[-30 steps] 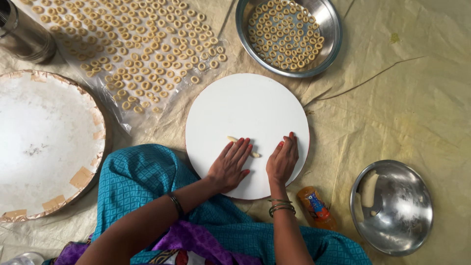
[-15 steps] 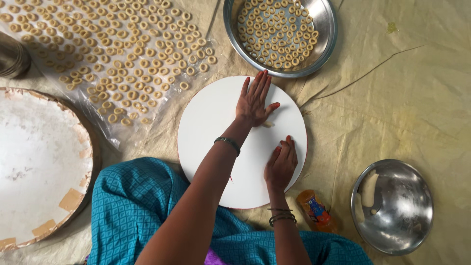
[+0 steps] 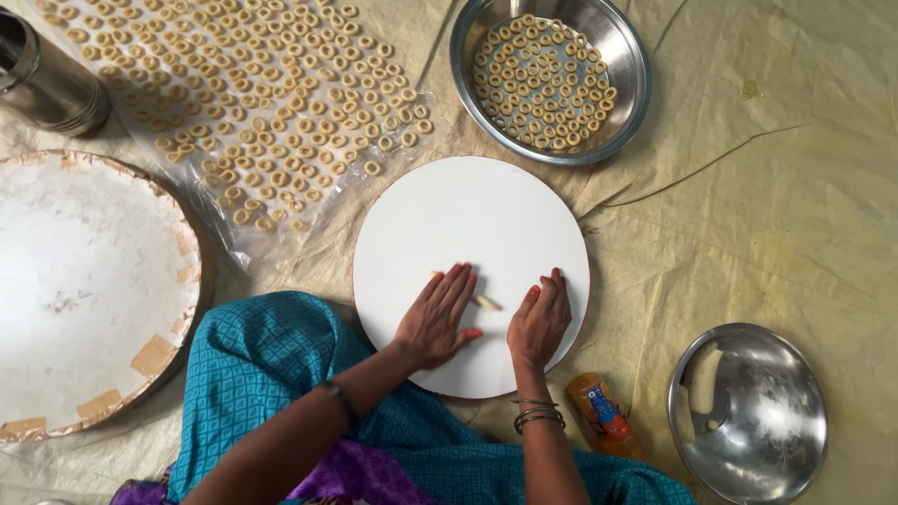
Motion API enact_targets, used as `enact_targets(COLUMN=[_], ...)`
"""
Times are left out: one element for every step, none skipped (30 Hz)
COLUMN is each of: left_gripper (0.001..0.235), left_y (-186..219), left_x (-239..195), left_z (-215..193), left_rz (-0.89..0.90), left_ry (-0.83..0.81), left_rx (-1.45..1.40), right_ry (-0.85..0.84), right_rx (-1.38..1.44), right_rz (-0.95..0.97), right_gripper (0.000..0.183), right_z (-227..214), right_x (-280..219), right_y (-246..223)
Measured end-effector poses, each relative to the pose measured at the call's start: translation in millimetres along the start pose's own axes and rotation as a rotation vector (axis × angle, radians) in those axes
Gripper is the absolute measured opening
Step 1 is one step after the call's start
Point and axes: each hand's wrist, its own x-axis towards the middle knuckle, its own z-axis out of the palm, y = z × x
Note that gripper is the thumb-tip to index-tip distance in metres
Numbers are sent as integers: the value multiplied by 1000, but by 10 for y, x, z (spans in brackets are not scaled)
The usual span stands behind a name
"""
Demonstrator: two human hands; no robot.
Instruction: The person rolls dough into thin ropes on a white board, then pinches off small pieces and forms them into rings. The rings are placed on a plastic sheet and in a metal bowl.
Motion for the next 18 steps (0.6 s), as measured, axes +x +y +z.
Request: enact_targets(left_gripper=[96,97,97,96,95,94,93,93,93,93,92,91,92,92,92,91,91,90], left_y=[-18,-51,-81,-102,-140,-179,-207,-218,-232,-247,-263,-292,-307,-320,-339,-362,-377,-380], left_x=[-99,-166,-178,-122,18,183,366,573,771,965,1159,1327,1473,1620,1721,1779,1818,1829], left_z=[13,19,22,24,11,-9,-34,-67,-105,-151,-208,-267,-321,-380,-418,-433,-437,-427], left_rz=[25,49,72,78,83,91,71,54,26,-1,-29,-57,-87,-116,-144,-130,-117,-104], left_ry=[14,31,48,17,-14,-46,-31,-15,69,154,193,231,247,266,284,306,328,349], left_rx=[9,19,29,51,73,94,98,99,73,48,53,62,24,-12,-48,-48,-48,-48], right_ry=[0,1,0,-6,-12,-14,-17,-18,-26,-31,-36,-32,-29,-21,-20,-21,-22,-19], right_rx=[-5,-10,-10,-13,-16,-15,-14,-16,-24,-33,-41,-37,-34,-30,-27,-24,-21,-21], right_rz=[-2,-6,-4,2,7,9,10,12,11,11,10,2,-7,-14,-8,-2,3,2], right_gripper=[26,26,25,25,25,26,27,28,29,30,31,31,32,32,32,32,32,32], right_z=[1,4,7,-8,-17,-16,-11,-15,-14,-12,-14,-16,-25,-25,-25,-27,-28,-23], right_x=[4,21,40,26,17,11,9,11,11,16,21,15,8,16,22,22,19,12], right_y=[-6,-17,-25,-20,-17,-22,-29,-26,-28,-30,-30,-36,-37,-39,-41,-39,-38,-41])
